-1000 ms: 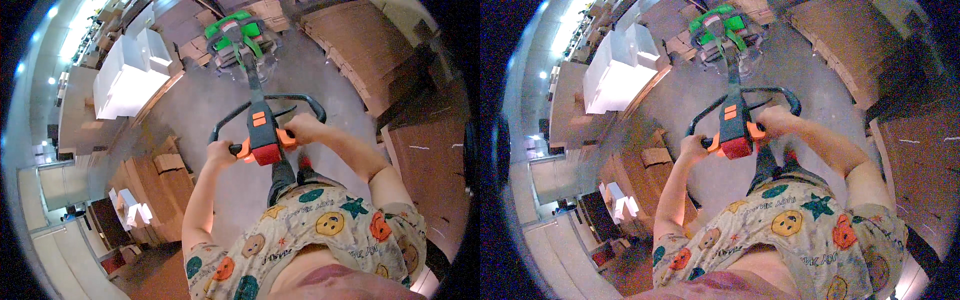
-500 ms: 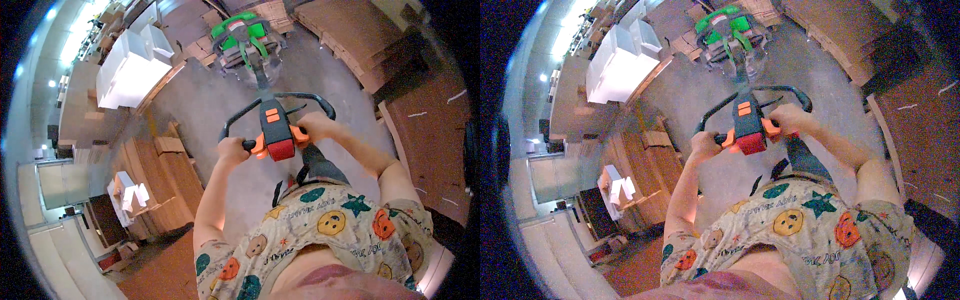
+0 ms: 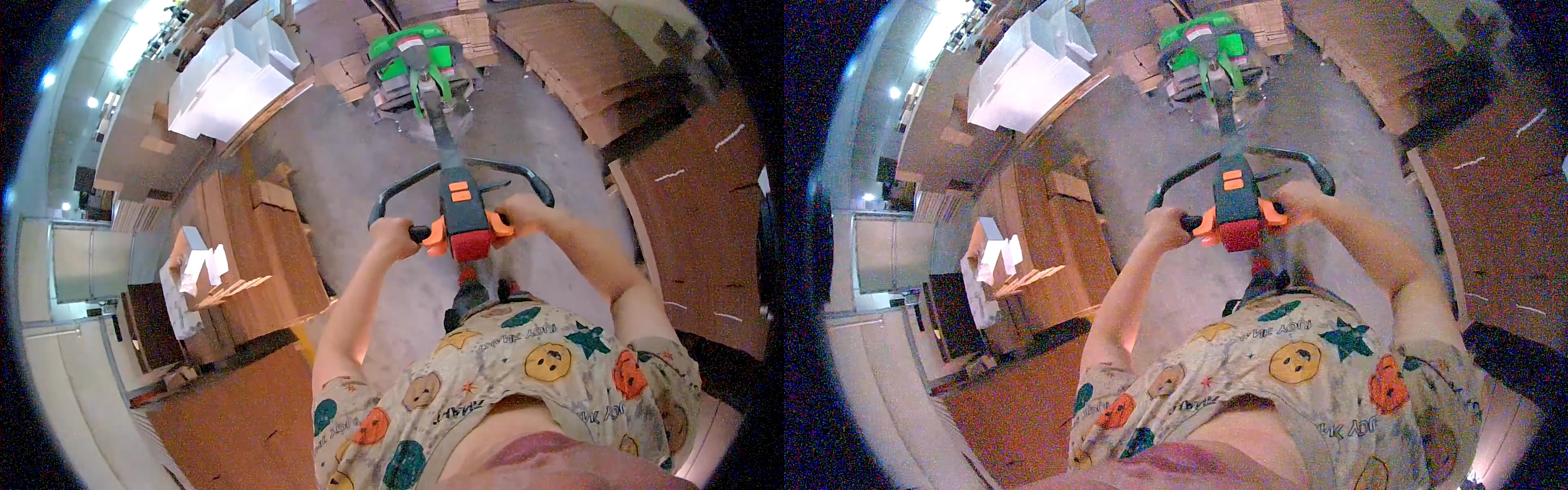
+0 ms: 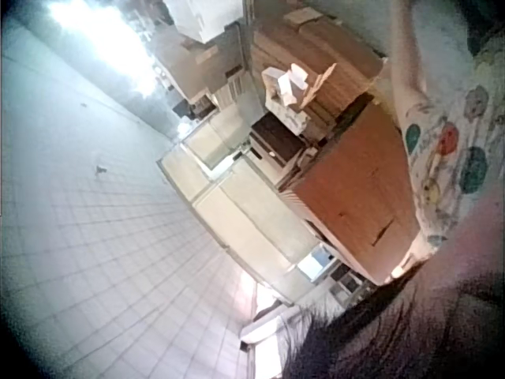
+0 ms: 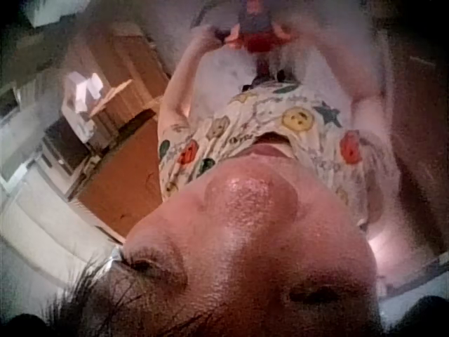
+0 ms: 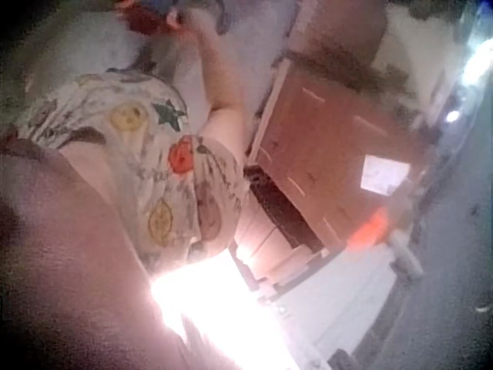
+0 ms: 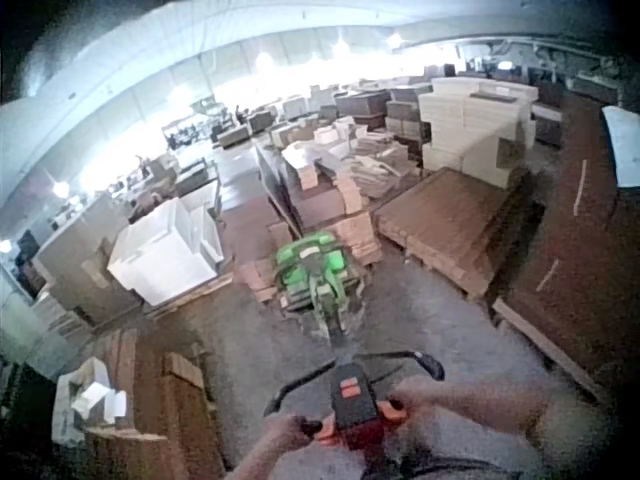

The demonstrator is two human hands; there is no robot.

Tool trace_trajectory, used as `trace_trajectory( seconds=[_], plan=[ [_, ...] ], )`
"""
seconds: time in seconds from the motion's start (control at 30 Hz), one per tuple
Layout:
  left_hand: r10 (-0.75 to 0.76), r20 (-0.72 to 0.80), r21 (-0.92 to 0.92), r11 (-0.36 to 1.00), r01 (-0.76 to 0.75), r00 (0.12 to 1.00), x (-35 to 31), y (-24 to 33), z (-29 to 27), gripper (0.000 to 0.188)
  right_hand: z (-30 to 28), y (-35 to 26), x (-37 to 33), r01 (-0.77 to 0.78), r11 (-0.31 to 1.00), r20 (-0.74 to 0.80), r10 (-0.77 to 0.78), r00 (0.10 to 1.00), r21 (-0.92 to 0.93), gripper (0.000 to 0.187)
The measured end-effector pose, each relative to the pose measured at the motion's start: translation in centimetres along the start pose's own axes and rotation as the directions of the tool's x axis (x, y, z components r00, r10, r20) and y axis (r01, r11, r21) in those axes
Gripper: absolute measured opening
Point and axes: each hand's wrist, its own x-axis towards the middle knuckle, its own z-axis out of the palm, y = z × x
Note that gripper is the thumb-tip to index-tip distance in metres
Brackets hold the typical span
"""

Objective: The person operates and steers an electric pallet jack to navigate through a warehouse.

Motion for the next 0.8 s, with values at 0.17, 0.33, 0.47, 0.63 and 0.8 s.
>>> trace_trajectory(
  seconds=[0.17,0.33,0.47,0.63,0.8],
  plan=[
    [-0.073,0.049,0.051,0.996,0.070,0.996,-5.2,2.0,2.4,0.025,2.6,-2.7,-5.0,0.006,1.000,0.027,-0.006,1.000,0.025,0.031],
    [-0.068,0.041,0.082,0.994,0.065,0.997,-11.6,4.3,4.2,0.030,4.7,-5.1,-10.8,0.029,0.999,0.025,-0.030,0.999,0.032,0.027],
    [-0.103,0.063,0.021,0.995,0.102,0.993,-16.8,7.6,4.2,0.031,6.5,-5.8,-15.5,0.084,0.995,-0.052,-0.087,0.995,-0.057,0.027],
    [-0.130,0.086,0.008,0.991,0.130,0.988,-21.6,11.0,5.2,0.033,8.0,-6.7,-21.5,0.055,0.995,-0.050,-0.060,0.997,-0.080,0.034],
    [-0.076,0.047,-0.017,0.997,0.077,0.996,-27.2,12.3,8.0,0.035,9.7,-10.0,-27.0,0.019,0.999,0.010,-0.019,1.000,-0.032,0.037]
  ],
)
